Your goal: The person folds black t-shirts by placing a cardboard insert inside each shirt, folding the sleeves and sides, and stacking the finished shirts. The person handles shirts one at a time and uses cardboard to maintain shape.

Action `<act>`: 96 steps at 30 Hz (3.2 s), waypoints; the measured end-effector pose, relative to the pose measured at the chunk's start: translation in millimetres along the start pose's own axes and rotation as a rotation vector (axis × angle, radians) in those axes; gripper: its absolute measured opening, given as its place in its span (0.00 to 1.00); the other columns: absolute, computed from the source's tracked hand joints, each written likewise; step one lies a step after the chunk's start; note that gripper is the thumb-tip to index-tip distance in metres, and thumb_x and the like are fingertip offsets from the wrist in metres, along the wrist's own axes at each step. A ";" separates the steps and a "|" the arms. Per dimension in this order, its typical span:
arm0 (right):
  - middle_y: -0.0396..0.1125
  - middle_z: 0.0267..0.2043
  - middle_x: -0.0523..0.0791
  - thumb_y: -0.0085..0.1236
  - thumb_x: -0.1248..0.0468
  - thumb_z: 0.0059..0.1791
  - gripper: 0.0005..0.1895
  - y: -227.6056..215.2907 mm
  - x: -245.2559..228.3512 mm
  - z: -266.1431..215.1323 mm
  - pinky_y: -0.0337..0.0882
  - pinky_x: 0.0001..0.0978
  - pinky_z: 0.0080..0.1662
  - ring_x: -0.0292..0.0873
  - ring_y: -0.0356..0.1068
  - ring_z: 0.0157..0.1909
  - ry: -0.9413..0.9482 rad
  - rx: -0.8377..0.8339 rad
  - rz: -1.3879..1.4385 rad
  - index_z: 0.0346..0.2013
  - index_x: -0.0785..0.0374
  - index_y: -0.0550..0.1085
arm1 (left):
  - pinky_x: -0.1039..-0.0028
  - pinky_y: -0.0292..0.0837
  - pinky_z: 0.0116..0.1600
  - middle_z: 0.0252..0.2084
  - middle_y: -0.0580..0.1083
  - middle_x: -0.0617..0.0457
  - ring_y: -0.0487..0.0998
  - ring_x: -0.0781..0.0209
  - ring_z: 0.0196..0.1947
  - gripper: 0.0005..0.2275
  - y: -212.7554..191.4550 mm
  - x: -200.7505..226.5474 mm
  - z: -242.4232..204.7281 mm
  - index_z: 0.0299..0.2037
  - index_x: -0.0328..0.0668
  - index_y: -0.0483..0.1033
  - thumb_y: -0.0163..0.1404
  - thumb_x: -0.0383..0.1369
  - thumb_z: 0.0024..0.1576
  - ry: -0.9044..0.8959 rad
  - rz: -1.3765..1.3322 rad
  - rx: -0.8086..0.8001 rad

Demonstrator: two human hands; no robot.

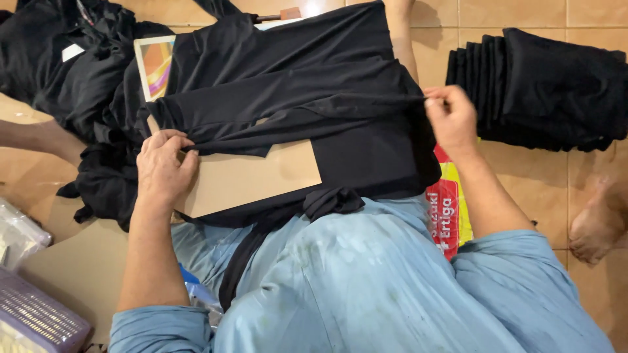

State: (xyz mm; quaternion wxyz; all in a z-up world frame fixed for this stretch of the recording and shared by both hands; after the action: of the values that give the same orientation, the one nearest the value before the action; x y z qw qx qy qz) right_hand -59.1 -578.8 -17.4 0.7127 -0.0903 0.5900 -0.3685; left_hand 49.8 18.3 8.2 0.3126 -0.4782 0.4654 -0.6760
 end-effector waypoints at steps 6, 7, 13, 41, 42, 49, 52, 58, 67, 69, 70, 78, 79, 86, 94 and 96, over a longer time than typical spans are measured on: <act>0.61 0.43 0.40 0.46 0.65 0.56 0.03 -23.5 -70.6 27.4 0.61 0.25 0.49 0.32 0.58 0.43 0.079 0.254 0.352 0.45 0.58 0.68 | 0.53 0.65 0.59 0.53 0.74 0.53 0.70 0.45 0.58 0.08 -16.4 21.1 6.2 0.42 0.40 0.82 0.55 0.34 0.59 -0.036 -0.050 -0.081; 0.61 0.43 0.40 0.46 0.65 0.56 0.03 -23.3 -71.4 33.5 0.61 0.25 0.49 0.32 0.58 0.43 0.077 0.254 0.352 0.45 0.58 0.68 | 0.53 0.65 0.59 0.53 0.74 0.53 0.70 0.45 0.58 0.08 -14.1 18.4 7.3 0.42 0.40 0.82 0.55 0.34 0.59 -0.036 -0.051 -0.080; 0.63 0.40 0.42 0.51 0.68 0.58 0.03 -10.0 -45.0 76.0 0.67 0.26 0.46 0.33 0.63 0.40 0.022 0.322 0.357 0.47 0.60 0.69 | 0.53 0.67 0.54 0.48 0.77 0.54 0.73 0.43 0.52 0.09 -10.1 8.5 19.4 0.38 0.42 0.82 0.54 0.37 0.65 -0.069 -0.010 -0.076; 0.66 0.43 0.49 0.44 0.69 0.55 0.04 -17.8 -67.5 51.4 0.71 0.32 0.55 0.42 0.70 0.48 0.022 0.244 0.506 0.44 0.61 0.65 | 0.59 0.68 0.56 0.45 0.75 0.56 0.73 0.47 0.53 0.07 -1.9 0.8 19.9 0.39 0.53 0.82 0.56 0.42 0.61 -0.112 -0.003 -0.042; 0.60 0.40 0.43 0.43 0.70 0.53 0.05 -20.6 -74.8 56.8 0.68 0.26 0.52 0.38 0.65 0.44 0.071 0.296 0.602 0.42 0.58 0.66 | 0.54 0.65 0.56 0.46 0.77 0.55 0.71 0.41 0.51 0.07 -3.4 2.4 22.3 0.39 0.49 0.82 0.55 0.39 0.62 -0.110 -0.037 -0.064; 0.60 0.42 0.39 0.48 0.69 0.55 0.05 -6.8 -44.6 91.6 0.59 0.24 0.45 0.31 0.55 0.40 0.048 0.324 0.429 0.46 0.58 0.68 | 0.51 0.67 0.52 0.44 0.80 0.54 0.72 0.39 0.52 0.10 -12.4 12.8 39.1 0.40 0.53 0.83 0.51 0.44 0.63 -0.241 0.017 -0.152; 0.63 0.39 0.37 0.49 0.66 0.55 0.05 15.6 12.3 94.1 0.63 0.25 0.43 0.32 0.60 0.38 0.132 0.258 0.213 0.46 0.54 0.70 | 0.51 0.68 0.51 0.44 0.80 0.50 0.73 0.36 0.50 0.09 -5.9 16.9 41.2 0.44 0.52 0.82 0.52 0.41 0.61 -0.221 0.096 -0.131; 0.73 0.50 0.55 0.56 0.67 0.57 0.16 39.1 44.0 78.3 0.71 0.45 0.50 0.55 0.73 0.49 0.038 0.078 -0.043 0.60 0.61 0.70 | 0.63 0.71 0.53 0.44 0.77 0.56 0.78 0.53 0.50 0.12 -6.2 21.0 3.5 0.49 0.59 0.79 0.60 0.41 0.56 -0.089 0.278 0.192; 0.73 0.52 0.48 0.56 0.74 0.50 0.13 118.8 -188.1 10.7 0.67 0.42 0.61 0.53 0.71 0.57 -0.575 -0.253 -0.060 0.47 0.58 0.79 | 0.59 0.72 0.50 0.39 0.76 0.48 0.79 0.45 0.42 0.07 7.9 -17.8 -152.7 0.46 0.44 0.76 0.58 0.29 0.60 -0.305 -0.208 0.558; 0.73 0.55 0.49 0.60 0.62 0.43 0.13 160.5 -202.7 -20.9 0.65 0.43 0.64 0.53 0.70 0.62 -0.693 -0.576 0.054 0.41 0.58 0.81 | 0.62 0.71 0.45 0.34 0.75 0.47 0.77 0.47 0.37 0.04 28.7 -12.3 -181.7 0.41 0.45 0.75 0.56 0.32 0.60 -0.554 -0.454 0.493; 0.73 0.55 0.49 0.60 0.62 0.43 0.13 177.2 -212.4 -33.1 0.65 0.43 0.64 0.53 0.70 0.62 -0.702 -0.592 0.059 0.41 0.58 0.81 | 0.62 0.71 0.45 0.34 0.75 0.47 0.77 0.47 0.37 0.04 47.2 -10.0 -190.9 0.41 0.45 0.75 0.56 0.32 0.60 -0.571 -0.452 0.501; 0.68 0.63 0.46 0.64 0.48 0.49 0.21 249.2 -222.7 -66.9 0.66 0.44 0.62 0.52 0.65 0.68 -1.008 -0.654 -0.077 0.54 0.50 0.77 | 0.68 0.82 0.23 0.61 0.69 0.26 0.85 0.45 0.35 0.33 128.0 28.0 -194.1 0.70 0.31 0.53 0.52 0.47 0.64 -0.806 -1.259 0.153; 0.68 0.63 0.46 0.64 0.48 0.49 0.21 250.1 -226.9 -67.8 0.66 0.44 0.62 0.52 0.65 0.68 -1.011 -0.655 -0.079 0.54 0.50 0.77 | 0.68 0.82 0.23 0.61 0.69 0.26 0.85 0.45 0.35 0.33 133.6 26.0 -195.6 0.70 0.31 0.53 0.52 0.47 0.64 -0.805 -1.262 0.156; 0.69 0.60 0.48 0.63 0.49 0.48 0.20 234.9 -234.5 -65.7 0.67 0.45 0.61 0.52 0.67 0.66 -1.025 -0.582 -0.155 0.51 0.52 0.77 | 0.68 0.79 0.40 0.45 0.79 0.43 0.81 0.55 0.42 0.15 127.4 24.0 -201.8 0.52 0.39 0.78 0.57 0.40 0.62 -0.863 -1.081 0.296; 0.69 0.58 0.48 0.62 0.52 0.46 0.18 224.2 -228.8 -63.5 0.66 0.49 0.60 0.52 0.68 0.64 -0.928 -0.495 -0.186 0.49 0.53 0.78 | 0.68 0.77 0.60 0.58 0.72 0.52 0.77 0.59 0.53 0.10 52.4 54.6 -195.5 0.53 0.52 0.75 0.48 0.42 0.66 -1.026 -1.671 0.536; 0.66 0.62 0.47 0.55 0.48 0.50 0.19 223.8 -225.9 -61.2 0.61 0.51 0.61 0.51 0.63 0.67 -0.935 -0.674 -0.195 0.52 0.51 0.76 | 0.58 0.61 0.73 0.72 0.65 0.49 0.66 0.54 0.71 0.26 24.9 94.5 -171.2 0.72 0.45 0.60 0.34 0.46 0.64 -1.066 -1.725 0.266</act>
State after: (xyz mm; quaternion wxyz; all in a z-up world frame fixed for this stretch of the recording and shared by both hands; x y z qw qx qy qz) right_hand -28.2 -258.0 13.8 0.7921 -0.5189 0.2865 -0.1456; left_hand -144.1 -16.4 0.0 -0.0637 -0.8503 -0.3159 -0.4161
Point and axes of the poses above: each hand's wrist, its own z-axis towards the middle knuckle, its own y-axis out of the palm, x = y × z, the point moved 2 cm from there along z, towards the middle knuckle
